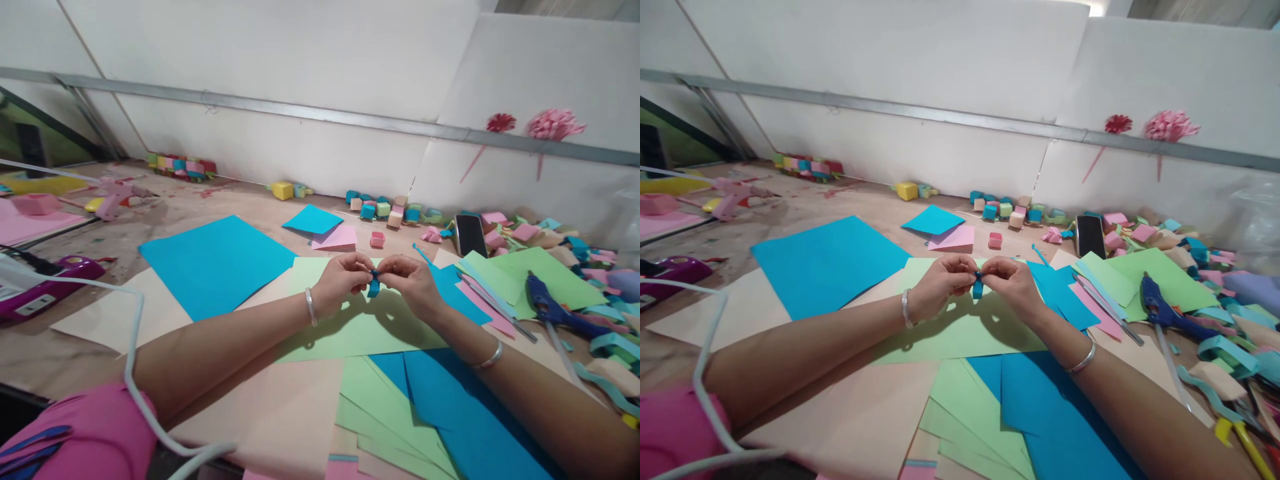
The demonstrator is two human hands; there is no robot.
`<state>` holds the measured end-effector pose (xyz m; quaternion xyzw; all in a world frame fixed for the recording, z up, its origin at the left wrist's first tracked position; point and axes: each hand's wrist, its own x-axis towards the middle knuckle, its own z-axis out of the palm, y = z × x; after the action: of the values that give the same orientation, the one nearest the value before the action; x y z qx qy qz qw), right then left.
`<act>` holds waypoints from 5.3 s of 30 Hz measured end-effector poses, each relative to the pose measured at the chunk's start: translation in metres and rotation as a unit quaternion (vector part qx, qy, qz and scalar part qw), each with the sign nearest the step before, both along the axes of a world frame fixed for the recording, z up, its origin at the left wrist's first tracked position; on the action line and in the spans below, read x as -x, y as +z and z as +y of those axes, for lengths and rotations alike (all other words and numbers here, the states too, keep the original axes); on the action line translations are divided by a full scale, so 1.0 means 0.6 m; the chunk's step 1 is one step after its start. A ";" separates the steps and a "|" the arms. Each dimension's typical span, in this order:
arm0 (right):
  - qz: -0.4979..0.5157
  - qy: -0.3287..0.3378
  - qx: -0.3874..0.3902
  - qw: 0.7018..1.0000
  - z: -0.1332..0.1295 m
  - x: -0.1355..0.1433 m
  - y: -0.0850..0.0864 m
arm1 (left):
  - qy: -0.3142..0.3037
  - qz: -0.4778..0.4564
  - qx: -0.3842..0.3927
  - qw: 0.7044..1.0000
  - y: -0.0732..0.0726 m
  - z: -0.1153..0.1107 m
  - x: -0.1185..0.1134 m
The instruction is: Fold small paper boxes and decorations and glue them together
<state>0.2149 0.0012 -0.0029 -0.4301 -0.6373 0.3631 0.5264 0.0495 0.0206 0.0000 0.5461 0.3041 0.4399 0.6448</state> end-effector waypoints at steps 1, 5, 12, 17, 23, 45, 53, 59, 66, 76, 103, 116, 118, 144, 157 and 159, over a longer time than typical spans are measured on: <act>-0.009 0.008 -0.001 1.000 0.000 -0.002 0.001 | 0.002 -0.005 0.016 1.000 0.000 -0.001 0.000; -0.058 0.020 -0.010 0.998 -0.002 -0.007 0.009 | 0.007 -0.009 0.042 0.999 0.001 -0.004 -0.001; -0.073 0.022 0.027 0.997 -0.007 -0.002 0.020 | -0.007 0.012 0.007 1.000 0.001 -0.004 0.001; -0.027 0.048 0.072 0.996 -0.004 0.003 0.012 | -0.031 0.036 -0.024 0.999 0.000 0.001 0.006; 0.008 0.032 0.069 0.997 -0.004 0.007 0.009 | -0.027 0.045 -0.055 0.997 -0.004 0.004 0.005; 0.204 0.025 0.165 0.965 0.014 -0.004 0.014 | 0.007 0.109 -0.158 0.981 -0.004 0.004 0.006; 0.030 0.019 0.090 0.995 0.013 -0.023 0.026 | 0.074 0.118 -0.196 0.971 -0.014 0.014 0.005; -0.247 -0.018 -0.118 0.962 0.008 -0.017 0.027 | 0.142 0.158 -0.247 0.946 -0.015 0.015 0.005; -0.325 0.016 -0.193 0.926 -0.001 -0.009 0.020 | 0.126 0.099 -0.179 0.971 -0.019 0.018 0.003; -0.363 0.015 -0.243 0.899 0.006 -0.013 0.005 | 0.124 0.102 -0.228 0.960 -0.018 0.018 0.004; -0.161 -0.024 -0.095 0.982 0.004 -0.004 -0.011 | 0.179 0.186 -0.407 0.876 -0.023 -0.028 -0.002; -0.139 0.111 0.085 0.980 0.024 -0.009 0.030 | 0.141 0.210 -0.338 0.906 -0.024 0.007 0.002; -0.124 0.141 0.139 0.972 0.028 -0.017 0.034 | 0.140 0.225 -0.347 0.900 -0.025 0.012 0.005; -0.071 0.036 0.210 0.974 -0.018 -0.024 0.002 | 0.085 0.265 -0.443 0.852 -0.022 0.001 0.008; -0.238 -0.139 0.026 0.961 -0.102 -0.042 0.021 | -0.112 0.160 -0.122 0.973 0.018 -0.021 0.005; -0.256 -0.130 0.027 0.958 -0.109 -0.045 0.018 | -0.155 0.138 -0.089 0.974 0.020 -0.025 0.006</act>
<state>0.2417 -0.0640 0.0079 -0.6018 -0.6791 0.1859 0.3769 0.0460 0.0055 0.0117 0.6972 0.2614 0.2804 0.6057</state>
